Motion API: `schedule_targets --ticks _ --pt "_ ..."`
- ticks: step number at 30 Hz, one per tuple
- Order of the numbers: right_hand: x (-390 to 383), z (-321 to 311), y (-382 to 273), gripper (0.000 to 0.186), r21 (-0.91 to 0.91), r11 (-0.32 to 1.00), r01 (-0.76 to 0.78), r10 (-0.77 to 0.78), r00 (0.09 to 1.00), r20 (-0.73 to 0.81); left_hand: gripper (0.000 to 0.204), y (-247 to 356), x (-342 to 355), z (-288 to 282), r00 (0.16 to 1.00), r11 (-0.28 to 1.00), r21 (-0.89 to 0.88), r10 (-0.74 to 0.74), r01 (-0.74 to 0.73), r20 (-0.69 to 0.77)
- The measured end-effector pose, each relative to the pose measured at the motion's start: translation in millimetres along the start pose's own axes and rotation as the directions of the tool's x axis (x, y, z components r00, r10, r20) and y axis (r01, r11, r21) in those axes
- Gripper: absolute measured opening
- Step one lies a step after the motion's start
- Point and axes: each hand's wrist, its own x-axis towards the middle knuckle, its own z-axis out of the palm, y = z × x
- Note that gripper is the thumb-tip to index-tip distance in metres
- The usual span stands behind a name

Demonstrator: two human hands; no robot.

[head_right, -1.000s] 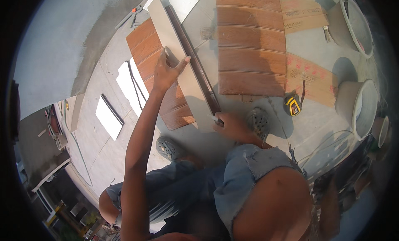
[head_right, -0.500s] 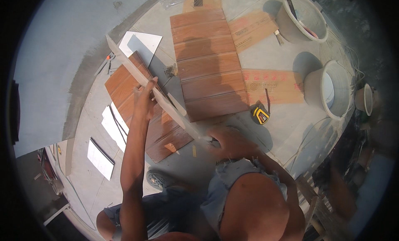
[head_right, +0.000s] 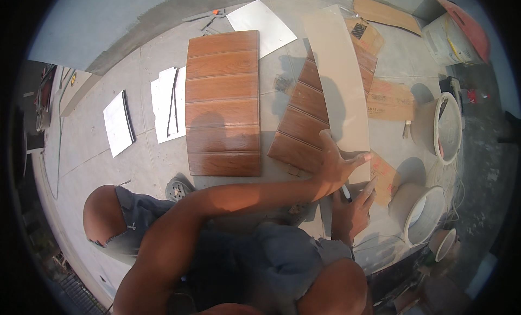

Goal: The person measures and marks wooden panels on the floor using a tape measure, a straight edge, and a marker. They repeatedly measure dimensions, draw lines, and adjust the panels before briefly handling a power tool at the end.

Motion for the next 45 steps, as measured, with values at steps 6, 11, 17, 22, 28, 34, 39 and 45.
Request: schedule_targets --ticks 6,11,17,22,28,34,39,45 --pt "-6 -7 27 0.104 0.1 0.994 -0.052 0.063 0.991 -0.114 0.047 -31 -12 3 0.968 0.979 0.162 0.08 -0.121 0.238" --pt "1 4 62 0.101 0.062 0.996 -0.067 0.08 0.966 -0.245 0.047 -49 0 27 0.913 0.921 0.301 0.117 -0.247 0.391" --pt "48 20 108 0.092 0.082 0.986 0.143 -0.109 0.939 -0.327 0.051 4 32 20 0.869 0.883 0.363 0.094 -0.298 0.485" --pt "85 44 132 0.078 0.207 0.978 0.008 0.039 0.974 -0.222 0.043 43 61 -14 0.843 0.873 0.406 0.01 -0.27 0.539" --pt "120 76 148 0.066 0.107 0.99 -0.093 0.103 0.991 -0.088 0.042 129 89 -99 0.785 0.549 0.695 -0.107 -0.465 0.61" --pt "131 111 178 0.07 0.075 0.996 -0.051 0.06 0.992 -0.112 0.023 195 75 -228 0.861 0.192 0.887 -0.223 -0.421 0.457" --pt "143 117 186 0.082 0.122 0.992 -0.037 0.038 0.999 -0.004 0.027 227 9 -326 0.923 0.162 0.965 -0.295 -0.207 0.248" --pt "156 133 198 0.1 0.039 0.999 -0.032 0.032 0.999 -0.011 0.026 218 -68 -361 0.914 0.092 0.988 -0.379 -0.122 0.148"
